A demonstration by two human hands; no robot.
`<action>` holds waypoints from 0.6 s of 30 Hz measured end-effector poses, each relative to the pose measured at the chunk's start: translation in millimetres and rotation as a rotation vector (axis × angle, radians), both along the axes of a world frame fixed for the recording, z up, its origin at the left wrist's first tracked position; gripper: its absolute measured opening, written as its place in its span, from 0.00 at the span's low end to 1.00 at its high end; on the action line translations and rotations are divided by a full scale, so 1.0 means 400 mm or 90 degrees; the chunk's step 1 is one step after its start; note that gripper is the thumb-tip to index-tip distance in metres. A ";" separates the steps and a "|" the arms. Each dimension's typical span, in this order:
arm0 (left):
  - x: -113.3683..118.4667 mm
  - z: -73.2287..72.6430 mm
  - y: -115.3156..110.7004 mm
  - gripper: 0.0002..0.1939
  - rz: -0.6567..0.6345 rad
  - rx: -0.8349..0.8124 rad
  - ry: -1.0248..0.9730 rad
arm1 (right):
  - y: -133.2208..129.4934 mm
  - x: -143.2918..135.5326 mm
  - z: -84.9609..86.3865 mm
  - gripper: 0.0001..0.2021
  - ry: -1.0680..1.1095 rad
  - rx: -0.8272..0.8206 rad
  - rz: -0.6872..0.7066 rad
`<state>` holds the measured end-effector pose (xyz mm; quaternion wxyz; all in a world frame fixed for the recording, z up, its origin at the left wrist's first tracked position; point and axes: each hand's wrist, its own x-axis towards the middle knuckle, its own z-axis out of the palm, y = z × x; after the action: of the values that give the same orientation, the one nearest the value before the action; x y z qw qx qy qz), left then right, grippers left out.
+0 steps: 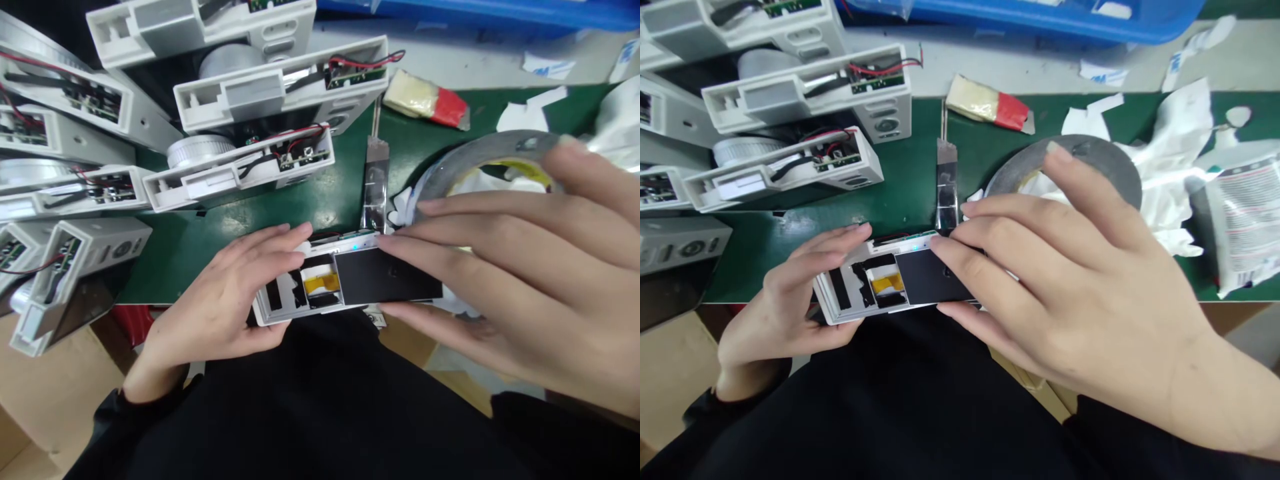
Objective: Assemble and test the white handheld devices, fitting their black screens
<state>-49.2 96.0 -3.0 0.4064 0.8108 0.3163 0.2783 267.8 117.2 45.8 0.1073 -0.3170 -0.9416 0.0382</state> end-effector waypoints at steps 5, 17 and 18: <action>0.001 -0.002 0.000 0.42 0.003 -0.018 -0.002 | -0.004 -0.003 0.001 0.20 -0.006 0.013 0.012; 0.007 -0.016 -0.014 0.40 0.028 0.002 -0.022 | -0.014 -0.014 -0.006 0.20 -0.004 -0.025 -0.016; 0.006 -0.019 -0.014 0.41 0.028 0.009 -0.026 | -0.016 -0.019 -0.006 0.21 0.003 -0.023 -0.019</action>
<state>-46.7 90.4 -10.6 0.4012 0.8005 0.3236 0.3058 260.2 110.6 43.3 0.1047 -0.3325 -0.9357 0.0542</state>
